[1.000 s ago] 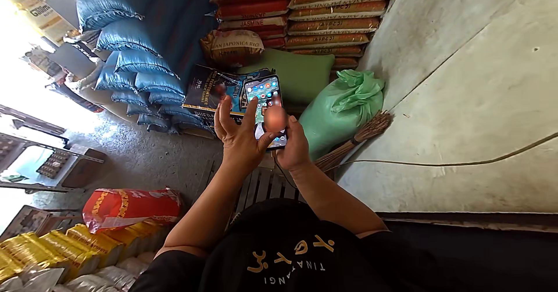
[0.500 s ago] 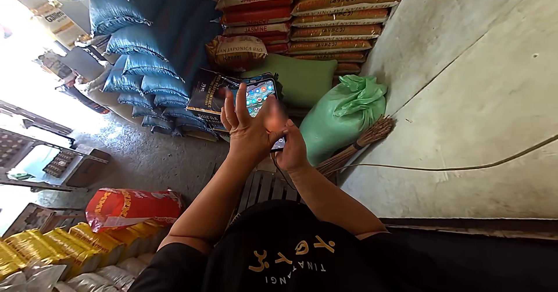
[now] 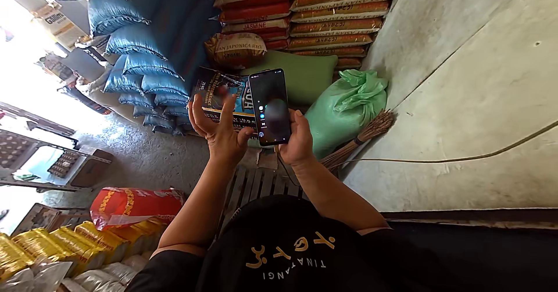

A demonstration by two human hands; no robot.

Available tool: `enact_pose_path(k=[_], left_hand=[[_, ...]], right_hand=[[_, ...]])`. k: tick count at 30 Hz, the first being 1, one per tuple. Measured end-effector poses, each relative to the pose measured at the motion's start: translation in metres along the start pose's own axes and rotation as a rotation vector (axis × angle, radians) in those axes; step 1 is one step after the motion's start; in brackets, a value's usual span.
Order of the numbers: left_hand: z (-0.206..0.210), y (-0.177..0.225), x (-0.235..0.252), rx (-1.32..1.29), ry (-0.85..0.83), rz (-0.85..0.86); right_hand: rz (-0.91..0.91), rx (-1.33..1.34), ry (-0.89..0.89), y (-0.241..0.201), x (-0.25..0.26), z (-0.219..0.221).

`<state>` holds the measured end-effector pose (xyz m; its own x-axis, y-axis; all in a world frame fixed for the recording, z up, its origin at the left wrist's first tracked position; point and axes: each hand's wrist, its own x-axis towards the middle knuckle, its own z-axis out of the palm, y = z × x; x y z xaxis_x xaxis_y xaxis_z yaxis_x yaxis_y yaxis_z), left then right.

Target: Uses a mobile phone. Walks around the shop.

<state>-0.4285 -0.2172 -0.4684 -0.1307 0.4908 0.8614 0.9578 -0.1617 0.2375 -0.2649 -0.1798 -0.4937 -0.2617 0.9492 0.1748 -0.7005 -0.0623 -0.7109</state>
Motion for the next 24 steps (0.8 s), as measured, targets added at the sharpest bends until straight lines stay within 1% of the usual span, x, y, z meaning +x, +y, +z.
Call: enact_pose_path(k=[6, 11, 17, 22, 24], left_hand=[[-0.001, 0.004, -0.007, -0.045, -0.025, 0.083], [-0.001, 0.014, -0.014, -0.075, -0.138, 0.115], [0.006, 0.025, -0.020, -0.146, -0.144, 0.195], [0.009, 0.030, -0.022, -0.138, -0.203, 0.216], [0.009, 0.029, -0.022, -0.149, -0.194, 0.217]], right_hand=[[-0.056, -0.024, 0.011, -0.001, 0.000, -0.003], [-0.056, -0.029, 0.009, -0.003, -0.001, 0.000], [-0.044, -0.010, 0.015, -0.003, -0.003, -0.001], [-0.054, -0.033, 0.036, -0.004, -0.005, 0.000], [-0.065, -0.025, 0.024, -0.005, -0.005, -0.002]])
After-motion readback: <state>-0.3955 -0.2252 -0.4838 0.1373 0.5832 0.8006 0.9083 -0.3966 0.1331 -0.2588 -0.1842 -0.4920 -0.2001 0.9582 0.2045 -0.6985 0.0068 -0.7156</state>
